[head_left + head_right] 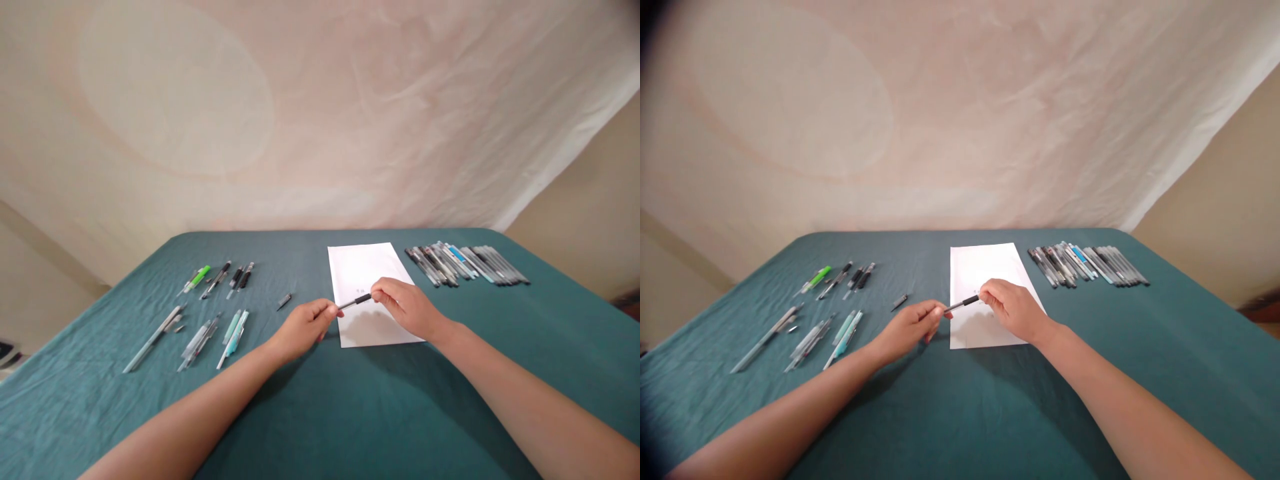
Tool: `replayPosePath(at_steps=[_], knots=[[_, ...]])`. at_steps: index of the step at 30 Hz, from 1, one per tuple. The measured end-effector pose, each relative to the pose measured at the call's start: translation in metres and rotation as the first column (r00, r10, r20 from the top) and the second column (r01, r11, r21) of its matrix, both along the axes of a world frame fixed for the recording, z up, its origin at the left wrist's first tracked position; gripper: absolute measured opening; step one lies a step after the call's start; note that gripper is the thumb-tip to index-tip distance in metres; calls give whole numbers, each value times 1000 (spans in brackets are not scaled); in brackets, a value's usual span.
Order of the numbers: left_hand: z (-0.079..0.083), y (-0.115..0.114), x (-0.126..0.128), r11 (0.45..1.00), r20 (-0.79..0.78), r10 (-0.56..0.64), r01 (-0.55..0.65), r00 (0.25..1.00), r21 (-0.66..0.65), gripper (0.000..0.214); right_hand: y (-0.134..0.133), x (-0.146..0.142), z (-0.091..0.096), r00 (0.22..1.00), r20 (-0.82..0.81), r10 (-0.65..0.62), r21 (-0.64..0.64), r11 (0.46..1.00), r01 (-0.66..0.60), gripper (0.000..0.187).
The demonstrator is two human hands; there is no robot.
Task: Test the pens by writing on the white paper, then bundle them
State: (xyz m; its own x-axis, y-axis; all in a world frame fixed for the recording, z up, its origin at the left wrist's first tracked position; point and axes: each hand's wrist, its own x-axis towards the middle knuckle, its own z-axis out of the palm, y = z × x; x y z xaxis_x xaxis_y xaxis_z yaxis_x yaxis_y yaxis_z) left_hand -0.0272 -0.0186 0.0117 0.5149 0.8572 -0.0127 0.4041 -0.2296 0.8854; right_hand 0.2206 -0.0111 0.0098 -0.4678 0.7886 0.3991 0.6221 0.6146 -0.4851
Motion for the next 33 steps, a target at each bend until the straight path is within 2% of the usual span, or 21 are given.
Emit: replayPosePath(at_steps=[2, 5, 11, 21, 27, 30, 33], knots=[[-5, 6, -4, 995, 63, 24, -18, 998, -99, 46, 2, 2, -3, 1000, 27, -12, 48, 999, 11, 19], [-10, 11, -7, 986, 92, 44, -28, 995, -167, 46, 2, 1, -7, 998, 57, -6, 96, 995, 0, 19], [-10, 12, -7, 985, 63, 72, -61, 995, -159, 45, 0, -2, -8, 997, 74, 22, 94, 995, -29, 22], [-7, 8, -5, 990, -33, 143, -142, 989, 27, 44, -3, -4, -5, 999, 41, 21, 21, 1000, -22, 25], [-6, 6, -6, 963, -81, 181, -160, 980, 219, 34, -3, -4, -4, 998, 67, 4, -30, 1000, -2, 28], [-4, 7, -6, 935, -69, 186, -155, 980, 319, 29, -1, -4, -3, 995, 96, 4, 32, 999, -7, 25], [-2, 5, -4, 917, -72, 144, -106, 987, 386, 26, -3, -9, 1, 983, 181, 24, 193, 979, -60, 19]])
